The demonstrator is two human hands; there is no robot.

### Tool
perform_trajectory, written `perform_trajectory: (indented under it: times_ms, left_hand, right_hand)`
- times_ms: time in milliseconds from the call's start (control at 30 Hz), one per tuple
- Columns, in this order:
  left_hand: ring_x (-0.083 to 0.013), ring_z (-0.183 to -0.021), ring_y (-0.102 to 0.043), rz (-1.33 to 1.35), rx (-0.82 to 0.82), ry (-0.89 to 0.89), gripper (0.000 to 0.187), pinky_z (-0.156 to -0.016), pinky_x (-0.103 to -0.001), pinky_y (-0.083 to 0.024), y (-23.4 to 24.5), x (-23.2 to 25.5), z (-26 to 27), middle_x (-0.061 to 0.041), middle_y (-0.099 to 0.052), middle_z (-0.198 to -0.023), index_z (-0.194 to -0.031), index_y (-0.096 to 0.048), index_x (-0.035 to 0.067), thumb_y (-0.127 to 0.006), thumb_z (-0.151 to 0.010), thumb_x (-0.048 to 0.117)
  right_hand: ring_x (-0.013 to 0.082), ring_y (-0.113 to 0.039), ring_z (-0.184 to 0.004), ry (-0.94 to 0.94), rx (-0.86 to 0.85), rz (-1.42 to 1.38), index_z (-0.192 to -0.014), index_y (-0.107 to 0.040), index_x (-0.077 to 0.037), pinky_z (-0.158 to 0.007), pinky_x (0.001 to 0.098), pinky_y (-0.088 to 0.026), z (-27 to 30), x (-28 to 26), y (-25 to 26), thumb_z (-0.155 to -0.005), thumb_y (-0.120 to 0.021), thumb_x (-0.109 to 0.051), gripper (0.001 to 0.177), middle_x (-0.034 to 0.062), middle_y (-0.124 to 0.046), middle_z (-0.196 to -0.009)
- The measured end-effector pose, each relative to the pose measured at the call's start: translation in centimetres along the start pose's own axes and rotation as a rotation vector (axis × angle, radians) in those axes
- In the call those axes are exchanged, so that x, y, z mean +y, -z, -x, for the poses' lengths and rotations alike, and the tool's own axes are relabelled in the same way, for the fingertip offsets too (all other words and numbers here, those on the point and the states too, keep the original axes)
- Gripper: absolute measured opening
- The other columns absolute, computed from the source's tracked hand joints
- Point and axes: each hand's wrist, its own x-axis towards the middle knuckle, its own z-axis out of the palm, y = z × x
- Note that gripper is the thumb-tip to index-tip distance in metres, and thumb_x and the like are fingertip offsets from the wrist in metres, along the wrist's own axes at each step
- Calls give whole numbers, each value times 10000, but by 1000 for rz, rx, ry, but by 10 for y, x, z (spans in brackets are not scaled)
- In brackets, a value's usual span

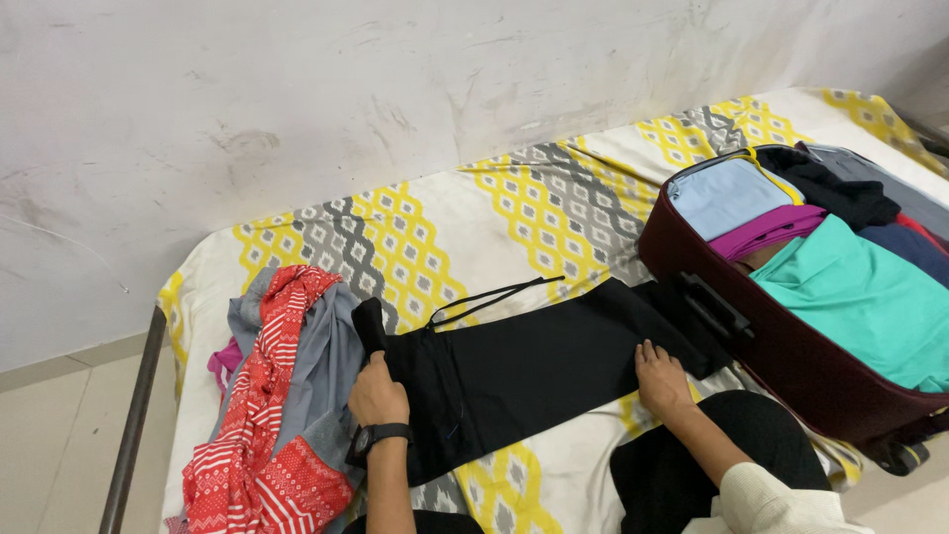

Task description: The person folds clothes including a pair of black trousers and a light blue garment, and places them into an open suitcase on a bed.

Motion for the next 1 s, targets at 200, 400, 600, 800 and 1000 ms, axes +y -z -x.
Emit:
perform_trajectory:
  times_ms: [200,400,600,800,1000]
  left_hand:
    - [-403,-960,-702,57,34,-19,379,-829,-514,-546,3,-3,-1,-180,-743,-1036,-1209,-671,113,-577,-857,9]
    - [-414,-944,-701,60,53,29,415,-820,-515,-545,9,-8,-4,-201,-737,-998,-1236,-664,96,-576,-843,-6]
    - [-421,-940,-695,122,193,64,441,-814,-520,-544,13,-29,-4,-204,-739,-990,-1195,-704,122,-585,-795,-24]
    - [-408,-930,-700,79,127,160,411,-805,-525,-548,21,-40,-6,-192,-739,-978,-1212,-696,141,-590,-839,5]
    - [-400,-936,-705,60,109,137,436,-810,-514,-554,15,-39,-10,-185,-742,-999,-1226,-679,121,-604,-817,-10]
  right_hand:
    - [302,-451,-1411,-3,-67,-117,-1508,-428,-60,-1128,385,-440,2,-12,18,-862,-642,-114,682,137,-403,-1587]
    - [359,-350,-1447,129,-42,-444,-1445,-491,-84,-1204,412,-302,23,-110,42,-925,-666,-291,586,156,-382,-1573]
    - [294,-470,-1401,378,-129,-934,-1298,-659,-64,-1168,389,-372,42,-244,67,-989,-608,-362,432,106,-531,-1507]
    - [242,-609,-1186,-9,-200,-1201,-1233,-644,-43,-1054,367,-483,33,-298,62,-810,-803,-386,567,77,-657,-1220]
    - [179,-643,-1130,-125,-299,-1349,-1336,-610,-100,-1000,339,-541,30,-297,67,-746,-871,-290,672,9,-581,-1320]
